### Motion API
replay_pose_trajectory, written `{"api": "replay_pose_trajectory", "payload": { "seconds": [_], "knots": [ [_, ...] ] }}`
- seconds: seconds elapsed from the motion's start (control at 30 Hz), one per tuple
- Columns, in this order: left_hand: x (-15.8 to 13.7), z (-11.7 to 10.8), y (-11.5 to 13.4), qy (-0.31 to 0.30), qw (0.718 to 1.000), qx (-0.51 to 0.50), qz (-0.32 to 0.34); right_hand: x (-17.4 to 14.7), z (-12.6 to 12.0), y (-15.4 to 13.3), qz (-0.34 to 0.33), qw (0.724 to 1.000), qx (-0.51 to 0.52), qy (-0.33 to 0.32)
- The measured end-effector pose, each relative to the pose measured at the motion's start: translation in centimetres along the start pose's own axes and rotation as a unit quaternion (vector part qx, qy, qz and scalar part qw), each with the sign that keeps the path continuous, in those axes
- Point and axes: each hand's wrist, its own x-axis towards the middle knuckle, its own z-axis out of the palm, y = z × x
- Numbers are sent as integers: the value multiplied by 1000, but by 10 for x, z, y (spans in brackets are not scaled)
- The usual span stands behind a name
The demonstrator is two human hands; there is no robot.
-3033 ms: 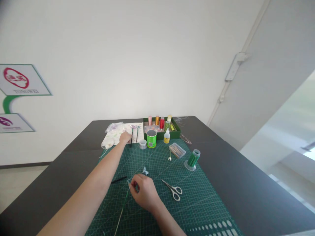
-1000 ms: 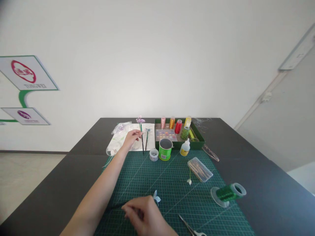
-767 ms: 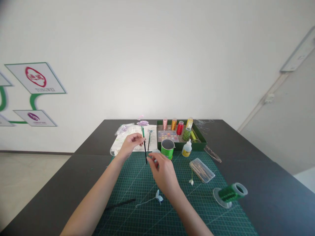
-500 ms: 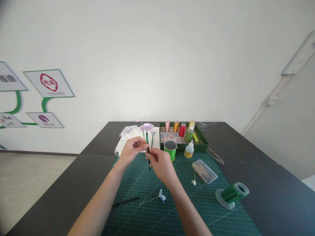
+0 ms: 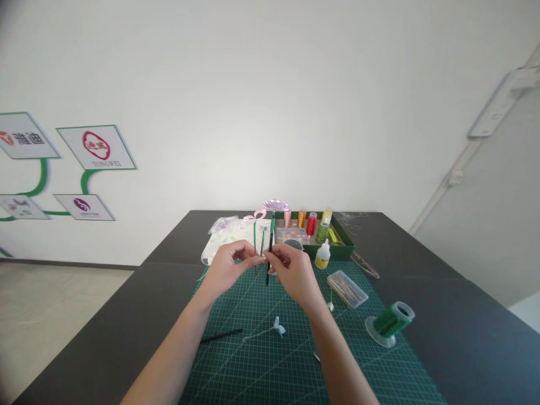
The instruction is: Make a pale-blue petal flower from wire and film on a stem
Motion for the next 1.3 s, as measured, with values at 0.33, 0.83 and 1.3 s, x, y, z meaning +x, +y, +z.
{"api": "replay_pose_trajectory", "payload": {
  "seconds": [0.33, 0.83, 1.3],
  "knots": [
    [-1, 5, -13, 8, 1000, -10, -2, -13, -4, -12, -6, 993, -93, -70],
    [-12, 17, -16, -48, 997, -57, -30, -27, -16, -6, 8, 986, -113, -119],
    [-20, 20, -13, -78, 997, 0, -16, -31, -24, -17, -18, 984, -152, -88]
  ]
}}
